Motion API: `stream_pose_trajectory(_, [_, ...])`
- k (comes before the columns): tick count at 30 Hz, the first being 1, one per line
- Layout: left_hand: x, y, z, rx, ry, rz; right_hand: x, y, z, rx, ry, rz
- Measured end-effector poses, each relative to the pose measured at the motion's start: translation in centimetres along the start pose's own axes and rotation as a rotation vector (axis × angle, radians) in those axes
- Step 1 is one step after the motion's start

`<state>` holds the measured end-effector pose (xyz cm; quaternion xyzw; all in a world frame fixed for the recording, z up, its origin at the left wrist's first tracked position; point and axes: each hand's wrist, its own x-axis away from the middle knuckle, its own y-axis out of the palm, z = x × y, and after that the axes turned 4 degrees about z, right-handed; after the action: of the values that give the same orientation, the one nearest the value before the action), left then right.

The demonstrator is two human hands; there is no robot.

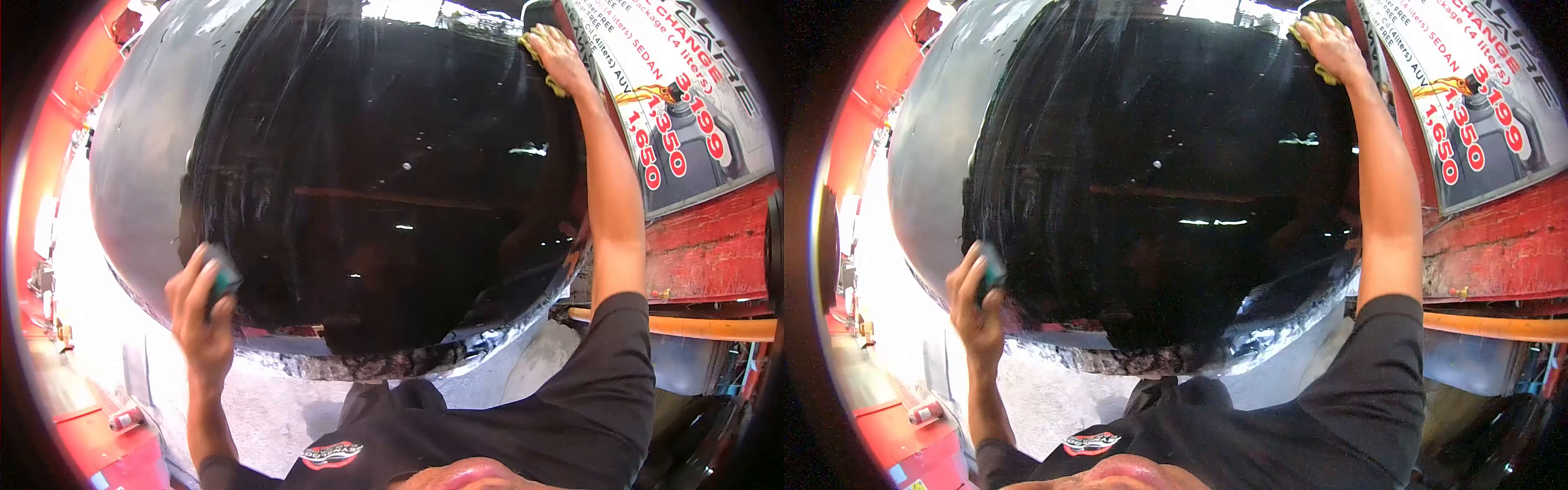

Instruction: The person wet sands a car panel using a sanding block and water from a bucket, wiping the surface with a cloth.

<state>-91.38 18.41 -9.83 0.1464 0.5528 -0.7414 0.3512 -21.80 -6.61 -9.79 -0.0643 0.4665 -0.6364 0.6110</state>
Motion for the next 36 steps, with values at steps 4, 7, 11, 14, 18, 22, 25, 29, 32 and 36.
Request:
stream_pose_trajectory(4, [7.3,-3.7,-3.5,-0.023,-0.267,0.111,-6.0,-4.1,-4.6,-0.336,-0.277,0.188])
stream_pose_trajectory(7, [8.5,-4.1,-4.5,-0.006,-0.317,0.173,-6.2,-6.1,-9.8,-0.391,-0.311,0.172])
stream_pose_trajectory(11, [6.9,-3.6,-5.6,0.031,-0.172,0.183,-2.8,-11.4,-17.5,-0.359,-0.307,0.192])
stream_pose_trajectory(14, [4.5,-1.9,-4.7,0.077,-0.073,0.211,0.7,-19.7,-23.2,-0.611,-0.312,0.203])
stream_pose_trajectory(18, [2.4,0.3,-2.4,0.190,0.035,0.162,4.3,-24.9,-28.3,-0.790,-0.081,0.088])
stream_pose_trajectory(22, [-0.2,3.1,3.2,0.328,0.125,0.152,5.6,-26.6,-29.7,-0.882,-0.047,0.186])
stream_pose_trajectory(25, [-2.6,5.6,8.7,0.412,-0.009,0.269,8.3,-31.2,-29.7,-1.092,0.099,0.383])
stream_pose_trajectory(29, [-3.8,8.7,16.6,0.256,-0.089,0.314,14.0,-37.4,-30.3,-2.135,0.669,-0.031])
stream_pose_trajectory(32, [-3.0,12.0,21.2,0.138,0.078,0.271,18.0,-36.5,-29.9,-2.268,0.898,0.075])
stream_pose_trajectory(36, [-0.3,15.8,27.3,0.257,0.136,0.127,22.8,-33.2,-26.1,-2.216,1.181,0.098])
